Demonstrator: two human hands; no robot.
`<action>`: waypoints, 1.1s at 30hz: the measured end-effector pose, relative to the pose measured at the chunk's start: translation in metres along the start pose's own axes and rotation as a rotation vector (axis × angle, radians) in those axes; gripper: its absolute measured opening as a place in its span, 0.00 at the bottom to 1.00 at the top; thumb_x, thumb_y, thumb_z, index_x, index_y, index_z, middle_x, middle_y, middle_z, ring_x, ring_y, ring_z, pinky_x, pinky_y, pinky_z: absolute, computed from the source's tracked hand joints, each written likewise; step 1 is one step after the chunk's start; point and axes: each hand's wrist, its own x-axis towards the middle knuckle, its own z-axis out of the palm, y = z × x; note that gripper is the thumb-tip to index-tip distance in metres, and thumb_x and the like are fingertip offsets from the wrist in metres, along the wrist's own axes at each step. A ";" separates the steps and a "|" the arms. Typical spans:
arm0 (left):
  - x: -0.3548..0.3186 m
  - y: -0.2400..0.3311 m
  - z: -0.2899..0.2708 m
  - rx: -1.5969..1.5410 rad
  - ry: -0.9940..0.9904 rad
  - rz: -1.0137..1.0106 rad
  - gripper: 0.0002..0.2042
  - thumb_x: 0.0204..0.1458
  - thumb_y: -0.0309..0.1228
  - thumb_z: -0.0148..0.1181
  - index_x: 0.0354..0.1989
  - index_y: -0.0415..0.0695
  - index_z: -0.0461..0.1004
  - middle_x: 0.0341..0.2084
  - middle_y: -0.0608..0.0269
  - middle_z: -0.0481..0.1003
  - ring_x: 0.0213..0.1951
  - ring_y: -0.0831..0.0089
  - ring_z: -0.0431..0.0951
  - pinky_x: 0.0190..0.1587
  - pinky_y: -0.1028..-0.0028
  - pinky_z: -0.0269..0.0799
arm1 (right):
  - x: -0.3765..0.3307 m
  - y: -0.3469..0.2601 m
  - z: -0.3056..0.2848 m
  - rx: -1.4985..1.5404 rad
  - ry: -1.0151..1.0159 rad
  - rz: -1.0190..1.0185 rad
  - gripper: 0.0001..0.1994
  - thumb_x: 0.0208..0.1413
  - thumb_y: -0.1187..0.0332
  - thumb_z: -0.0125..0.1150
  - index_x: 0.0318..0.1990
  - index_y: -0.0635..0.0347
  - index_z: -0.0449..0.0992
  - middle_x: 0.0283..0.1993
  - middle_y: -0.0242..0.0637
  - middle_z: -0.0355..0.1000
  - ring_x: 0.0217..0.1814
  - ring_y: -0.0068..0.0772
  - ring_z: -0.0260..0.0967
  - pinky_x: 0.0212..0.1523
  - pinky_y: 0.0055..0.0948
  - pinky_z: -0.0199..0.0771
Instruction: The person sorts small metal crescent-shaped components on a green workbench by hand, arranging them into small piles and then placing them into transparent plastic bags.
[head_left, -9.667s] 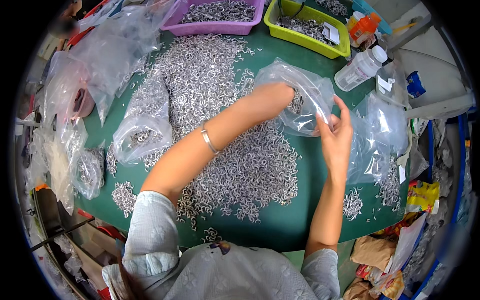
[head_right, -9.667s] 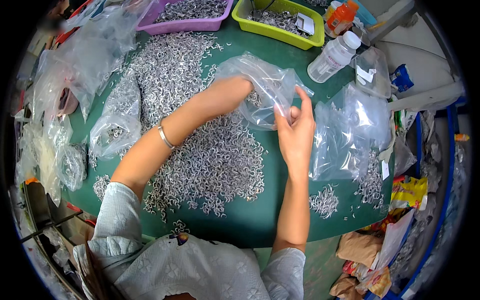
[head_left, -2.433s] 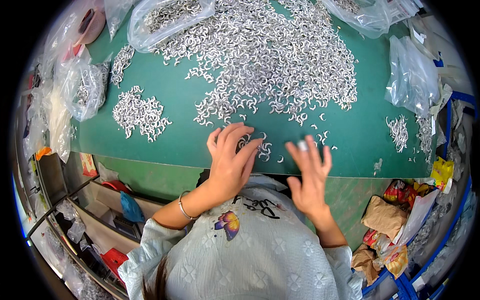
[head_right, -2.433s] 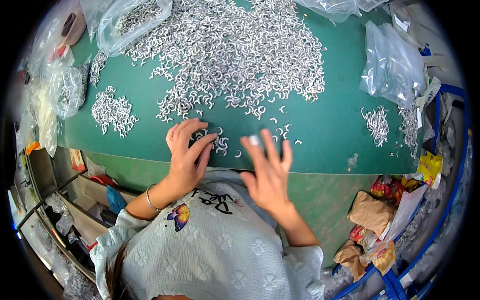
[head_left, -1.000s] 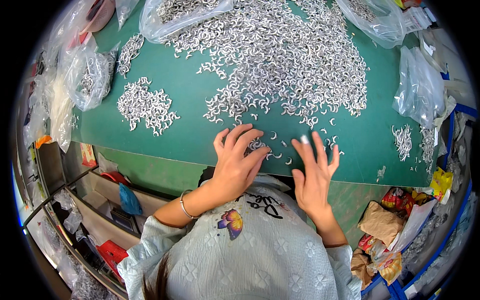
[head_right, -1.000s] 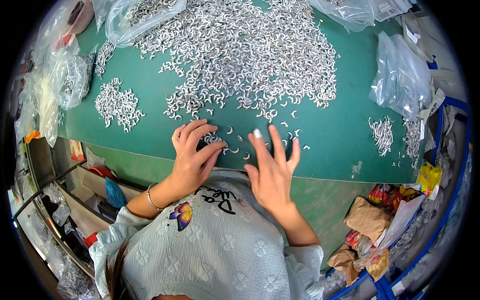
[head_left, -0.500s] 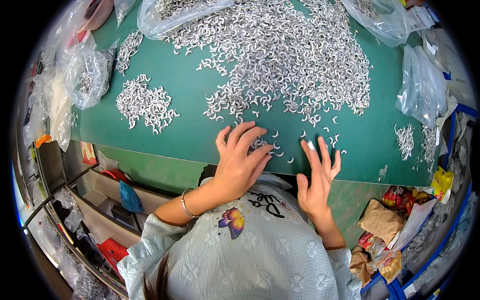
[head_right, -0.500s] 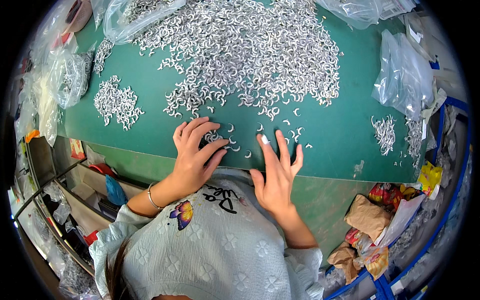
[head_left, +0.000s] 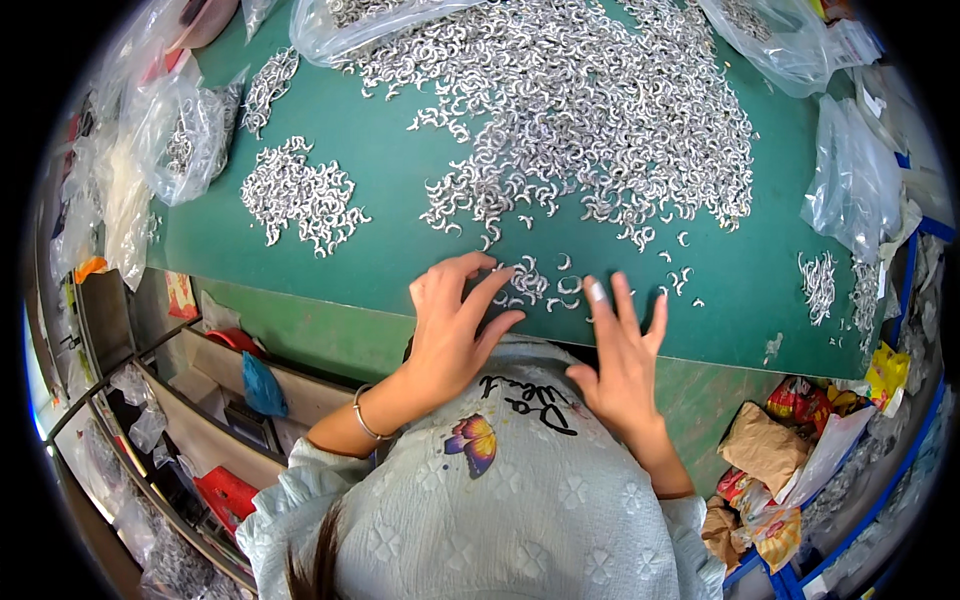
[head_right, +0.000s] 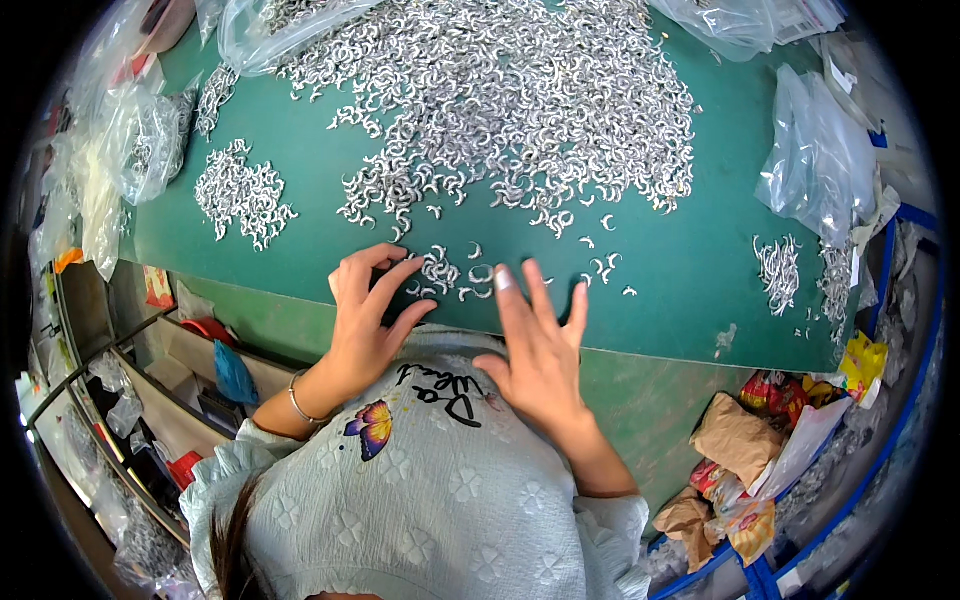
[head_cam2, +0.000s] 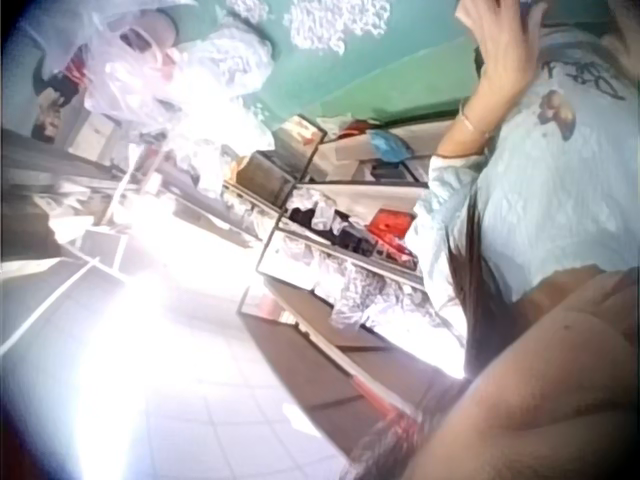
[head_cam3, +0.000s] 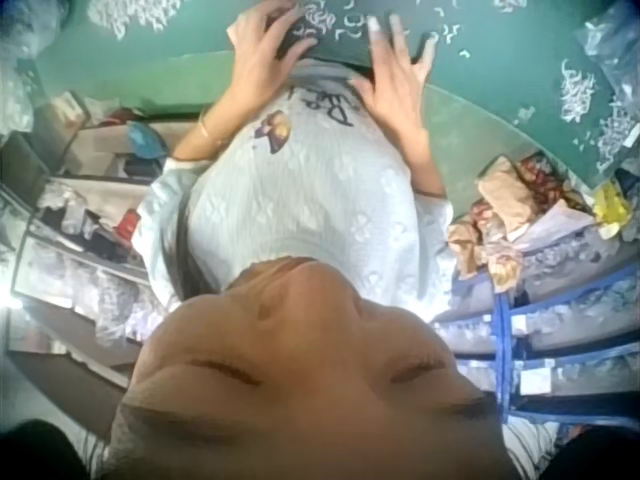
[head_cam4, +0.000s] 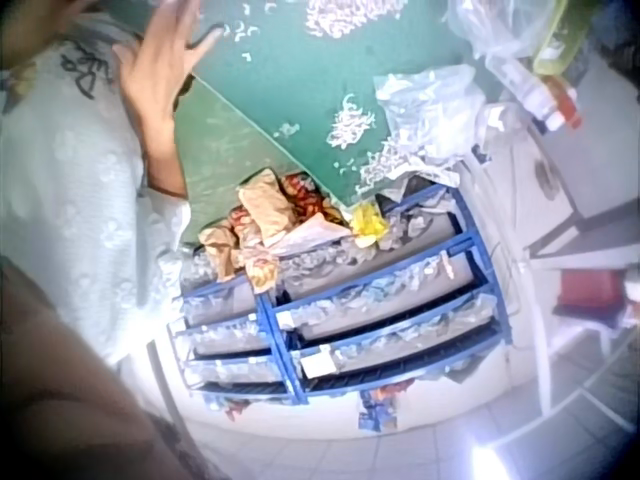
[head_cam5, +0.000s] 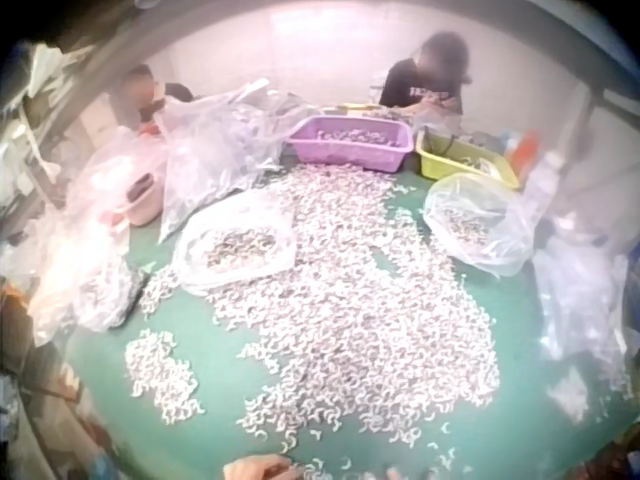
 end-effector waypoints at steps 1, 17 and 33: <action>-0.001 -0.002 0.000 0.018 -0.025 0.017 0.26 0.40 0.30 0.72 0.51 0.42 0.72 0.48 0.58 0.69 0.49 0.61 0.67 0.50 0.64 0.57 | -0.003 -0.003 0.003 0.013 -0.031 -0.023 0.42 0.47 0.51 0.63 0.66 0.67 0.56 0.69 0.44 0.58 0.75 0.50 0.46 0.66 0.71 0.30; -0.002 -0.010 -0.003 0.021 -0.063 0.158 0.19 0.44 0.27 0.66 0.48 0.51 0.77 0.52 0.62 0.68 0.51 0.59 0.65 0.50 0.60 0.56 | 0.016 -0.006 -0.001 -0.006 -0.083 -0.105 0.40 0.50 0.51 0.60 0.66 0.66 0.56 0.68 0.42 0.60 0.75 0.50 0.47 0.66 0.71 0.33; 0.012 -0.002 0.002 -0.029 0.029 0.124 0.15 0.43 0.25 0.67 0.42 0.48 0.78 0.45 0.64 0.70 0.49 0.60 0.67 0.49 0.63 0.56 | 0.015 -0.002 -0.003 0.084 0.067 -0.097 0.33 0.56 0.50 0.54 0.63 0.65 0.62 0.63 0.37 0.67 0.74 0.50 0.49 0.66 0.70 0.29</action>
